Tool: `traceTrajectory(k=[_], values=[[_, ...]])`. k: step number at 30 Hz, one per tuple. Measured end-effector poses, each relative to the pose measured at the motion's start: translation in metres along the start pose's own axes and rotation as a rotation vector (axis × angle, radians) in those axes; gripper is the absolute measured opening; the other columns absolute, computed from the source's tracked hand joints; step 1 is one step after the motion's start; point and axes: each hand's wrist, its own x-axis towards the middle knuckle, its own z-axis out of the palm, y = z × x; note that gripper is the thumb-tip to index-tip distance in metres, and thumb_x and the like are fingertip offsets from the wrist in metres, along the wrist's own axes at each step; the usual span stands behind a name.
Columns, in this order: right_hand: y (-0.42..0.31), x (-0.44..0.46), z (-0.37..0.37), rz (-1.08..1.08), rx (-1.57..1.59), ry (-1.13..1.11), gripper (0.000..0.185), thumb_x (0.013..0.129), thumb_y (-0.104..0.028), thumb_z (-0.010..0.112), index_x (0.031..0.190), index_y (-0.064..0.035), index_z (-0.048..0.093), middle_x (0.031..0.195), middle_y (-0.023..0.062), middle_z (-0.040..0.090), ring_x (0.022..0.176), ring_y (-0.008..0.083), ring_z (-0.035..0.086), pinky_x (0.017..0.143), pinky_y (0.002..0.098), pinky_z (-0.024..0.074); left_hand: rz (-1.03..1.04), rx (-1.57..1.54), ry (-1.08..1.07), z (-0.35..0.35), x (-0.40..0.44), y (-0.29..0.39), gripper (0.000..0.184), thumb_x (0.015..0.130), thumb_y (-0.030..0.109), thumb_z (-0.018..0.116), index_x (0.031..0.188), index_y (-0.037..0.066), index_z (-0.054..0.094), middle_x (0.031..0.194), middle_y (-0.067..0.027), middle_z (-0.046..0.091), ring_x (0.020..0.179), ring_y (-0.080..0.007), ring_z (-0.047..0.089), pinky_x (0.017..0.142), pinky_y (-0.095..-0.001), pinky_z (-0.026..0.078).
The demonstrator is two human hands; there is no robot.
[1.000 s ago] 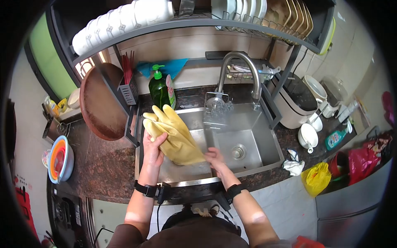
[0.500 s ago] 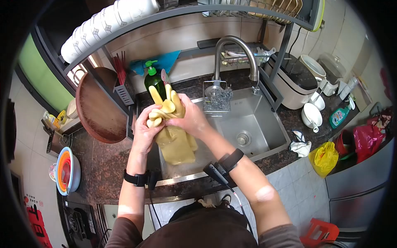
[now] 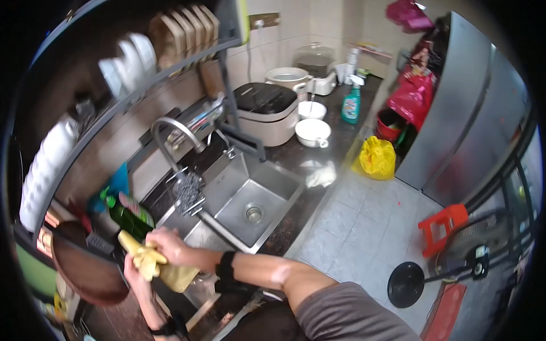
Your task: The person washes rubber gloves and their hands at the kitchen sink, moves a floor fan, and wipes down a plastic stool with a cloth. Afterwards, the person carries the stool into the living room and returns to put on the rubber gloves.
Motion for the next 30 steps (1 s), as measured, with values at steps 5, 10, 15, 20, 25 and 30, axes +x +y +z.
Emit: traceTrajectory(k=[5,10,15,20,25,30], values=[[-0.054,-0.020,-0.029,0.164,-0.556,-0.192,0.024,0.071,-0.016,0.064,0.087,-0.0022,0.052,0.080,0.0118,0.059,0.071,0.0213,0.059,0.064,0.0309,0.0448,-0.214,-0.168,-0.073,0.010,0.000,-0.018,0.021,0.074,0.005,0.061,0.094,0.002,0.055,0.090,-0.0028,0.055,0.082,-0.0106,0.053,0.074,-0.0232,0.042],[-0.068,-0.046,-0.055,0.052,-0.590,-0.163,0.052,0.073,-0.014,0.061,0.120,-0.0076,0.040,0.102,0.0148,0.054,0.094,0.0324,0.052,0.082,0.0385,0.0413,-0.070,-0.247,0.011,0.016,-0.005,-0.017,0.020,0.077,0.005,0.057,0.096,0.002,0.051,0.092,-0.0039,0.053,0.084,-0.0121,0.052,0.079,-0.0248,0.041],[-0.053,-0.096,-0.161,0.096,-0.835,0.093,0.030,0.072,-0.009,0.057,0.102,-0.0084,0.055,0.103,0.0123,0.054,0.099,0.0299,0.050,0.086,0.0362,0.0403,-0.142,-0.470,0.037,-0.014,-0.012,0.014,0.034,0.076,-0.003,0.056,0.109,0.002,0.048,0.091,-0.0045,0.053,0.080,-0.0128,0.051,0.074,-0.0239,0.042],[-0.095,-0.136,-0.315,0.089,-1.430,0.676,0.028,0.061,-0.006,0.060,0.089,-0.0103,0.061,0.089,0.0119,0.059,0.089,0.0299,0.053,0.079,0.0388,0.0430,-0.142,-0.133,0.262,-0.082,-0.028,0.009,0.034,0.076,-0.002,0.056,0.109,0.002,0.048,0.091,-0.0044,0.053,0.080,-0.0124,0.050,0.073,-0.0239,0.042],[-0.126,-0.132,-0.401,0.771,-1.553,0.741,0.065,0.066,-0.031,0.070,0.124,-0.0340,0.041,0.137,0.0113,0.026,0.125,0.0343,0.023,0.089,0.0616,0.0299,-0.256,0.344,0.591,-0.191,-0.065,-0.025,0.034,0.077,-0.002,0.056,0.109,0.002,0.049,0.091,-0.0043,0.052,0.079,-0.0121,0.050,0.073,-0.0238,0.042],[-0.098,-0.114,-0.434,0.895,-1.617,0.465,0.027,0.071,-0.029,0.064,0.097,-0.0186,0.062,0.118,0.0063,0.044,0.112,0.0335,0.034,0.083,0.0550,0.0350,-0.563,0.948,0.813,-0.305,-0.137,-0.063,0.034,0.077,-0.001,0.056,0.110,0.002,0.049,0.090,-0.0042,0.052,0.079,-0.0118,0.049,0.072,-0.0237,0.042]])
